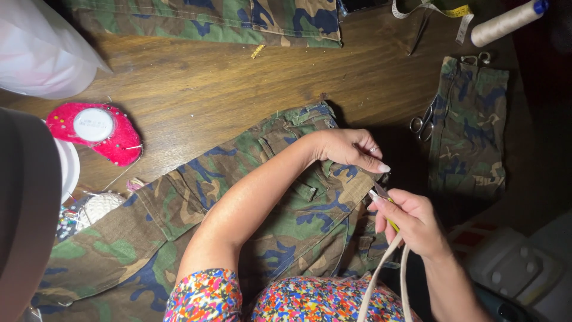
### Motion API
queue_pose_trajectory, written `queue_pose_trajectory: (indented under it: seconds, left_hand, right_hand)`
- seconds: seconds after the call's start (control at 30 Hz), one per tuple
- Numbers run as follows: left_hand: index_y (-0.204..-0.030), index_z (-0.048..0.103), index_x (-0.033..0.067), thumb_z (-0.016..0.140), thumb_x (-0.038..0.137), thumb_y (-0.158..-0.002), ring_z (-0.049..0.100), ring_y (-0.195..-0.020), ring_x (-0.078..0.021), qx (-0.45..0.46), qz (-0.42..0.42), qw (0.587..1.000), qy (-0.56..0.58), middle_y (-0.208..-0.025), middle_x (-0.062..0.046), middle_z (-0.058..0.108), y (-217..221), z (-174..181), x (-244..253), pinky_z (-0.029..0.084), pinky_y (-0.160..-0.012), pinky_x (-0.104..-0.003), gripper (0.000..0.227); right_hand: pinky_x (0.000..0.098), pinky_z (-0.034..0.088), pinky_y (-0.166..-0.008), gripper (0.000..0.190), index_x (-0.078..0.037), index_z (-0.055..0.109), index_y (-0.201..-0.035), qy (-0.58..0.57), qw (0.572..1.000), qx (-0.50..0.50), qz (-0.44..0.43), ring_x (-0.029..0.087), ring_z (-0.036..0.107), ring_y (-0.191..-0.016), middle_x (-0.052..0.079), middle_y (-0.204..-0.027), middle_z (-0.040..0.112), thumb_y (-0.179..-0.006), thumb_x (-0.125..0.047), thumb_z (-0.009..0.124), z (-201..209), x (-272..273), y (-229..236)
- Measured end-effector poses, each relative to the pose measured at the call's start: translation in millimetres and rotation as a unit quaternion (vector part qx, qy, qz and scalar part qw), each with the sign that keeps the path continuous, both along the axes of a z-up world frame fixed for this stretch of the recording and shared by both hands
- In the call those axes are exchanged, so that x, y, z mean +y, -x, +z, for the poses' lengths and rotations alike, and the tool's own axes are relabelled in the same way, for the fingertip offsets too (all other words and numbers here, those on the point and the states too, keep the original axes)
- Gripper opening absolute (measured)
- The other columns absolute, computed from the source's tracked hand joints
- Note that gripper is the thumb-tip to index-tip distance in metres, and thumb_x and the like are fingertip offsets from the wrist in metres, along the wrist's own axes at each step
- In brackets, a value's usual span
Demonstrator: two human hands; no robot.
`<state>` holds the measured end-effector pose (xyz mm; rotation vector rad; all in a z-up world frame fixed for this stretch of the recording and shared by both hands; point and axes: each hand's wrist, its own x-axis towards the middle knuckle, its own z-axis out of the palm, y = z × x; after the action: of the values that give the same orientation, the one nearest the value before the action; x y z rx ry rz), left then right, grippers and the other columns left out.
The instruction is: The person uses a seam ripper to cut the stitching on the waistband of a pair of camouflage pants. They then use scissors to cut the fabric of the pants, removing a section of the waistband.
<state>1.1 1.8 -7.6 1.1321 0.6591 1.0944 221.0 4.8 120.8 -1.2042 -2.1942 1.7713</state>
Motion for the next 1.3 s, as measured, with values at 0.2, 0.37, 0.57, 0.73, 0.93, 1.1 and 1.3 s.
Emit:
queue_pose_trajectory:
  seconds: [0.2,0.37,0.57,0.73,0.93,1.1,1.3]
  left_hand:
    - [-0.086,0.082,0.0168,0.08,0.033,-0.09,0.058,-0.068,-0.0029,-0.002,0.003,1.0,-0.006,-0.067,0.005,0.072,1,9,-2,0.048,-0.07,-0.02,0.017]
    - [-0.083,0.081,0.0166,0.08,0.033,-0.09,0.057,-0.066,-0.0023,-0.001,0.009,1.0,-0.002,-0.065,0.006,0.07,7,21,-10,0.047,-0.068,-0.019,0.018]
    - [-0.077,0.079,0.0166,0.08,0.033,-0.09,0.052,-0.063,-0.0016,-0.002,0.008,1.0,-0.008,-0.061,0.007,0.066,7,19,-8,0.044,-0.065,-0.018,0.02]
    - [-0.077,0.079,0.0165,0.078,0.033,-0.091,0.051,-0.064,-0.0014,-0.006,0.001,1.0,-0.003,-0.062,0.008,0.065,7,15,-8,0.043,-0.066,-0.018,0.021]
    - [-0.081,0.081,0.0153,0.077,0.036,-0.093,0.048,-0.065,-0.0032,-0.013,0.004,1.0,0.002,-0.062,0.007,0.065,8,11,-6,0.044,-0.069,-0.02,0.024]
    - [-0.077,0.078,0.0184,0.076,0.033,-0.094,0.051,-0.065,-0.0014,-0.009,-0.002,1.0,0.003,-0.062,0.009,0.064,11,20,-9,0.042,-0.067,-0.018,0.023]
    - [-0.079,0.079,0.0171,0.074,0.036,-0.095,0.046,-0.063,-0.0023,-0.013,0.0,1.0,0.012,-0.061,0.01,0.059,8,11,-6,0.038,-0.063,-0.019,0.025]
  right_hand:
    - [0.0276,0.044,-0.021,0.038,0.006,0.072,-0.066,-0.049,0.996,-0.061,0.043,0.02,0.053,-0.021,0.018,-0.034,0.058,-0.096,-0.017,0.064,13,-2,4]
    - [0.0245,0.04,-0.021,0.047,0.003,0.069,-0.055,-0.055,0.994,-0.066,0.062,0.017,0.047,-0.019,0.015,-0.03,0.055,-0.096,-0.02,0.063,22,-2,21]
    - [0.0271,0.044,-0.02,0.035,0.005,0.07,-0.073,-0.013,1.0,-0.015,0.0,0.019,0.053,-0.023,0.018,-0.039,0.058,-0.1,-0.016,0.06,-2,-3,10]
    - [0.026,0.041,-0.017,0.033,0.007,0.069,-0.077,0.015,1.0,-0.002,-0.011,0.018,0.052,-0.022,0.018,-0.041,0.057,-0.1,-0.015,0.06,-1,3,5]
    - [0.0268,0.04,-0.016,0.034,0.007,0.068,-0.074,0.012,1.0,-0.001,-0.014,0.019,0.053,-0.02,0.018,-0.041,0.058,-0.099,-0.015,0.061,-4,5,6]
    - [0.0265,0.039,-0.017,0.038,0.005,0.066,-0.067,0.004,1.0,-0.005,-0.014,0.019,0.051,-0.02,0.017,-0.038,0.055,-0.098,-0.015,0.062,10,0,19]
    - [0.0232,0.035,-0.018,0.05,0.004,0.063,-0.055,-0.003,1.0,-0.006,0.002,0.016,0.046,-0.019,0.015,-0.03,0.05,-0.099,-0.019,0.062,18,-2,35]
